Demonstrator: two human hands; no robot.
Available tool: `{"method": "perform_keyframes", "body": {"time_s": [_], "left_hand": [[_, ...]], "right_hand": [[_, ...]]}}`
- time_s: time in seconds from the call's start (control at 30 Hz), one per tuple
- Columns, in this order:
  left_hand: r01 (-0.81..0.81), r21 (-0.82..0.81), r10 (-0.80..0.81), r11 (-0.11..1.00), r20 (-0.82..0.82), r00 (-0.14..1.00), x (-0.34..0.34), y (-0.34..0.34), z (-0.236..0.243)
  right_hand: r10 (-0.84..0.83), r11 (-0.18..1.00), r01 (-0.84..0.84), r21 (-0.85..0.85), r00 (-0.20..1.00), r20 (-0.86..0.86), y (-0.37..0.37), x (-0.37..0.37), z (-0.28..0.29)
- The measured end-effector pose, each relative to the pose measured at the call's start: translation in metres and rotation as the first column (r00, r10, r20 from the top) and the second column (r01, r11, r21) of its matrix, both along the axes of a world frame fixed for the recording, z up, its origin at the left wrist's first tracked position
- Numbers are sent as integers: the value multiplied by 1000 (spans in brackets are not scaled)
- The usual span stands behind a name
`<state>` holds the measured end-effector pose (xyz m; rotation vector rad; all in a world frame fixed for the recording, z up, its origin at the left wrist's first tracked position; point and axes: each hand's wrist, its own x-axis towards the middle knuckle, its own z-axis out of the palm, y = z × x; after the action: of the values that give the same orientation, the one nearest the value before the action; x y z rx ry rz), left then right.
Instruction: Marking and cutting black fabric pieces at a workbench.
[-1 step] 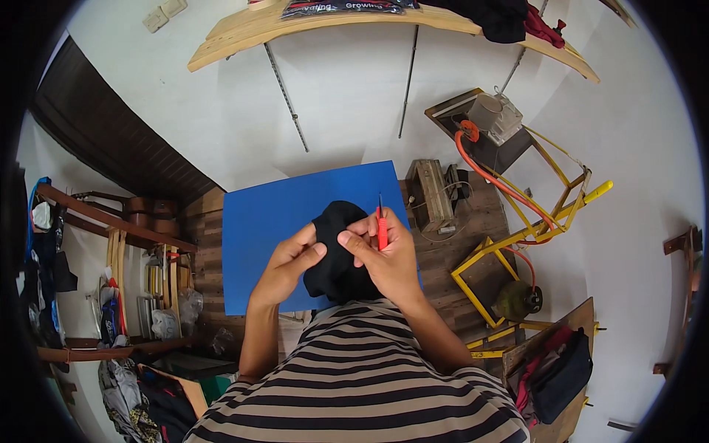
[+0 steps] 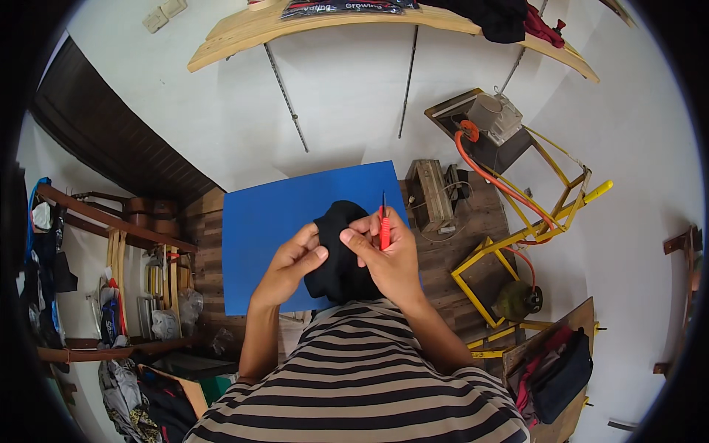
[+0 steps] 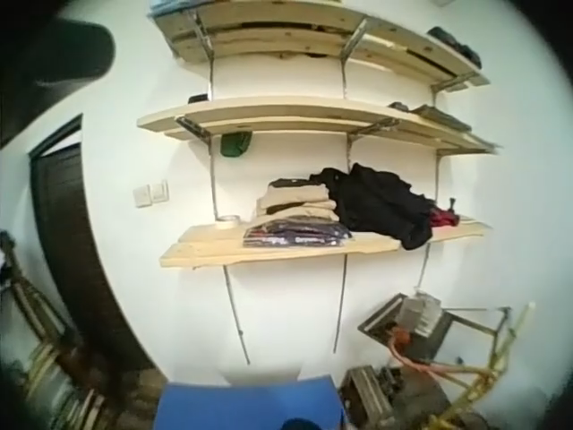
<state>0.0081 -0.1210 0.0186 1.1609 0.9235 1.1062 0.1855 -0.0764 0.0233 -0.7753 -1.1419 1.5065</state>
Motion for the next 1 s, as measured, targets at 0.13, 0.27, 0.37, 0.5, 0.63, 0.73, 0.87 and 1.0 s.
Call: {"method": "perform_keyframes", "body": {"time_s": [0.13,0.27,0.37,0.5,0.63,0.73,0.87,1.0], "left_hand": [[85,-18,-85,996,20,996,9,-11,-22],[62,49,-56,997,-117,992,10,-14,-14],[131,77,-122,988,-116,986,5,-13,9],[102,-67,-87,993,200,976,8,-15,3],[35,-190,41,981,383,923,8,-19,0],[28,-186,54,982,423,904,8,-19,9],[13,-158,47,987,371,927,10,-17,9],[13,-157,33,988,289,957,10,-15,8]], "right_hand": [[-85,996,85,39,996,-17,2,3,18],[-101,983,94,158,994,37,11,7,24],[-106,979,97,177,994,41,17,6,21],[-131,979,117,168,989,73,16,0,14],[-337,874,109,473,838,429,15,8,10],[-234,881,-60,470,807,543,9,24,8],[-333,796,-167,582,683,650,-5,22,19],[-459,704,-156,693,646,610,-5,21,16]]}}
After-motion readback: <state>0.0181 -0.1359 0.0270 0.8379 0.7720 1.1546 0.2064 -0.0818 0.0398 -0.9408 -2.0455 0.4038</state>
